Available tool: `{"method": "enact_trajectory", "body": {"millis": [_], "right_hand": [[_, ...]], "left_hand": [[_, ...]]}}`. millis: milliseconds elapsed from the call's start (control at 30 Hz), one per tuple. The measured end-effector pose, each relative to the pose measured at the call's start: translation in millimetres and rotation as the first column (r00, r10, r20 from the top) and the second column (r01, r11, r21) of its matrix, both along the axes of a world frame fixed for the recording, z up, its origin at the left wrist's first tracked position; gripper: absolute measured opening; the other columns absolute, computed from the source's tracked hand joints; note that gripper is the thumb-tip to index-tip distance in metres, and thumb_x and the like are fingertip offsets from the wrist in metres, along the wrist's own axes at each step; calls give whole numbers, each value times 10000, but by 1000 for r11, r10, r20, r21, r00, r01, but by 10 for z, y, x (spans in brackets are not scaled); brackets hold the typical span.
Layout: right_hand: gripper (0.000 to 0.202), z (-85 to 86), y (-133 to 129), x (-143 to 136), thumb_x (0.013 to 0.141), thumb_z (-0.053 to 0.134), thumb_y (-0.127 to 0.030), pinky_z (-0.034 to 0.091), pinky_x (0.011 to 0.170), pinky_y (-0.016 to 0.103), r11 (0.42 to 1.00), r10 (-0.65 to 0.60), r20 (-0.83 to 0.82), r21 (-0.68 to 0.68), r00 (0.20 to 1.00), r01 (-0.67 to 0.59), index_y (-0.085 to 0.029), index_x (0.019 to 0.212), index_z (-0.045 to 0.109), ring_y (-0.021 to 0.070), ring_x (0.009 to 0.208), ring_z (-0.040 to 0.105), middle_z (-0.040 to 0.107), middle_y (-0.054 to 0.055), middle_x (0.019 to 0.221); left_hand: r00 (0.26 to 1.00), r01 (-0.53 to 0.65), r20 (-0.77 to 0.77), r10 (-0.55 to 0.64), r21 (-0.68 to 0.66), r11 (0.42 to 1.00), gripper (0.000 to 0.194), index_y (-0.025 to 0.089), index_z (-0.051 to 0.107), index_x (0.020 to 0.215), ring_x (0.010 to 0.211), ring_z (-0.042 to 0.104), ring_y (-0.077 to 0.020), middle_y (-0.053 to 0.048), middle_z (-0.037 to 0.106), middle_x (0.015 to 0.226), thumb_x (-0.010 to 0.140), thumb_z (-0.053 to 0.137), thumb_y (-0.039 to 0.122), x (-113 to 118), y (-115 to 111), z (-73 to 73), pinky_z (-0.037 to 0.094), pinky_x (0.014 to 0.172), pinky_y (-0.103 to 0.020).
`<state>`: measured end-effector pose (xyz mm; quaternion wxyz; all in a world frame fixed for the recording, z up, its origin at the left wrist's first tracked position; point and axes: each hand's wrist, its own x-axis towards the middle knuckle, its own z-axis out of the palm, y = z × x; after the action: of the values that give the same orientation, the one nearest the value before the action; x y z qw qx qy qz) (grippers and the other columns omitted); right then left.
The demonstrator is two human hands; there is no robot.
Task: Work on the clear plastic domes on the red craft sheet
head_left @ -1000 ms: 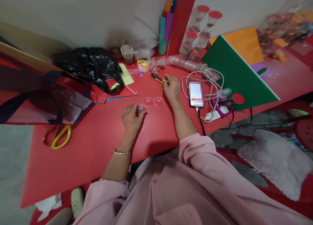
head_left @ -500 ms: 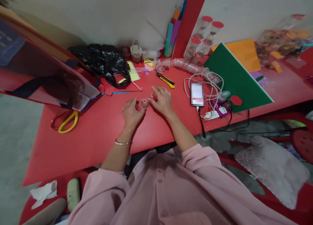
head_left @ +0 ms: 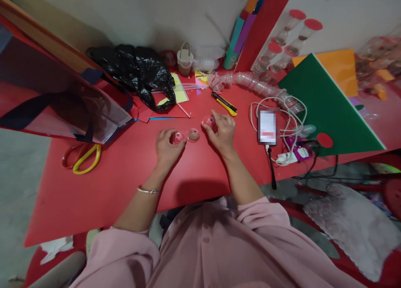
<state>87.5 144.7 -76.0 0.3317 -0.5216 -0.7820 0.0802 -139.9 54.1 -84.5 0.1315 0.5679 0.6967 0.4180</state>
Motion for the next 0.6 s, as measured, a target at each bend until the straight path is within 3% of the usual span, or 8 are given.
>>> {"method": "enact_trajectory", "body": {"millis": [200, 400, 600], "right_hand": [[601, 19, -30, -21, 1063, 565, -615, 407, 1192, 593, 999, -47, -9, -3, 999, 47, -261, 1544, 634, 361, 1326, 585, 732, 145, 1375], [569, -60, -17, -30, 1060, 587, -590, 425, 1169, 576, 1000, -22, 57, 5, 998, 21, -234, 1498, 665, 345, 1299, 600, 749, 151, 1313], [539, -89, -14, -34, 1059, 598, -524, 305, 1270, 625, 999, 20, 154, 28, 988, -24, -218, 1500, 648, 347, 1376, 568, 769, 143, 1319]], "left_hand": [[998, -46, 52, 47, -24, 999, 372, 216, 697, 1219, 1142, 680, -278, -107, 741, 1211, 892, 762, 380, 12, -12, 11, 570, 1019, -450], [997, -76, -23, 76, 7, 997, 461, 199, 685, 1331, 1261, 628, -313, -131, 737, 1310, 888, 727, 323, -12, -15, 26, 499, 1126, -477], [988, -126, -101, 117, -83, 989, 444, 257, 707, 1332, 1346, 587, -367, -116, 748, 1360, 900, 744, 348, -15, -31, 82, 435, 1145, -549]]}}
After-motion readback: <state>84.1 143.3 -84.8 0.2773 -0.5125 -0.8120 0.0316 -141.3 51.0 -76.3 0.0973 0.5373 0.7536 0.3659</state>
